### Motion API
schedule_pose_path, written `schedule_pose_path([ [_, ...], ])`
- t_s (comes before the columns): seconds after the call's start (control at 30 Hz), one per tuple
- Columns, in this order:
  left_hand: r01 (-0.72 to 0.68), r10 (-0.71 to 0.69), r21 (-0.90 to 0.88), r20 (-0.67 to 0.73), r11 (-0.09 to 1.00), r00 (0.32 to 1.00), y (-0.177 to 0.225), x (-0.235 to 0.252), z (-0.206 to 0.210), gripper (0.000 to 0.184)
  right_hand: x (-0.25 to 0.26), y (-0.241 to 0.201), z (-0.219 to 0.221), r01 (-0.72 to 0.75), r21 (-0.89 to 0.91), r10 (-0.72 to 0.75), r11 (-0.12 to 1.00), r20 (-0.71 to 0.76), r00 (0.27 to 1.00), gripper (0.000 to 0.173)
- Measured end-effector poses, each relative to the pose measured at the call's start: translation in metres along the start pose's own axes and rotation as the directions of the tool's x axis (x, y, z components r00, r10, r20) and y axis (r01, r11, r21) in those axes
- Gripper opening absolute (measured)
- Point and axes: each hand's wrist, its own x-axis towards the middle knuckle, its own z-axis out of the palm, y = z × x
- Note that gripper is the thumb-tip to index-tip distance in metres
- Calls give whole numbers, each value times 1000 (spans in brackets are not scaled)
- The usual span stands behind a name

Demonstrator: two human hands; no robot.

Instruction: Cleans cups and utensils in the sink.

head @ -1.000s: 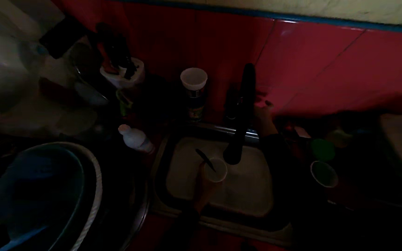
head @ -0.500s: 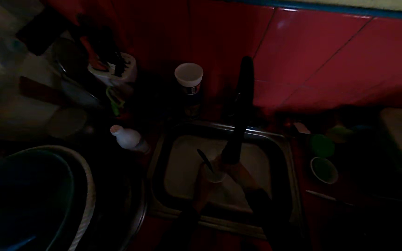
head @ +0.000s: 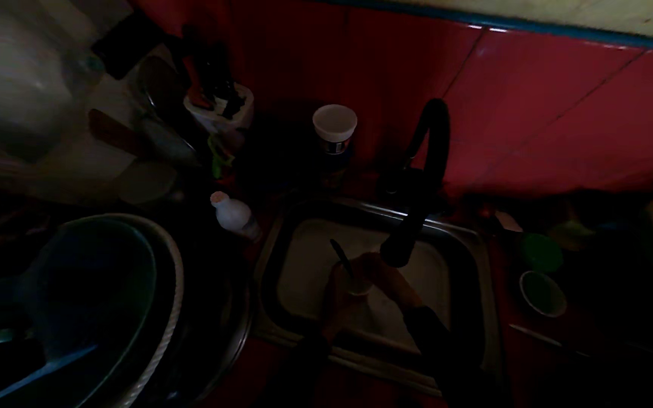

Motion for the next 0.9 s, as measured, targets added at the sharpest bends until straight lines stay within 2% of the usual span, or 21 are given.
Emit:
schedule_pose_path([
  [0.1, 13, -13, -12, 2, 1000, 1000, 5, 2, 1, 104, 4, -4, 1, -93, -104, 85, 990, -83, 993, 32],
  [0.2, 16, -16, -6, -6, 1000, 1000, 8, 3, 4, 106, 5, -1, 8, -134, -44, 126, 990, -158, 979, 39],
  [0.27, 22, -22, 4, 1, 1000, 1000, 13, 4, 4, 105, 5, 0, 8, -165, -21, 159, 986, -159, 974, 38],
  [0.43, 25, -25, -1, 10, 1000, 1000, 14, 6, 4, 102, -1, -5, -4, -50, -105, 56, 993, 57, 997, 26],
  [0.6, 17, -17, -5, 12, 1000, 1000, 18, 6, 3, 103, 0, -11, -2, -87, -134, 81, 987, -47, 996, 27],
  [0.73, 25, -24, -21, 35, 999, 999, 19, 3, 2, 104, 0, -9, 8, -62, -55, 54, 997, -139, 989, 32],
  [0.83, 12, -12, -27, 27, 1000, 1000, 16, 5, 4, 104, 4, -8, 14, -58, -109, 40, 992, -165, 986, 30],
  [0.9, 9, -8, -28, 24, 1000, 1000, 14, 5, 5, 104, 4, -8, 12, -23, -175, 5, 984, -101, 995, 27],
])
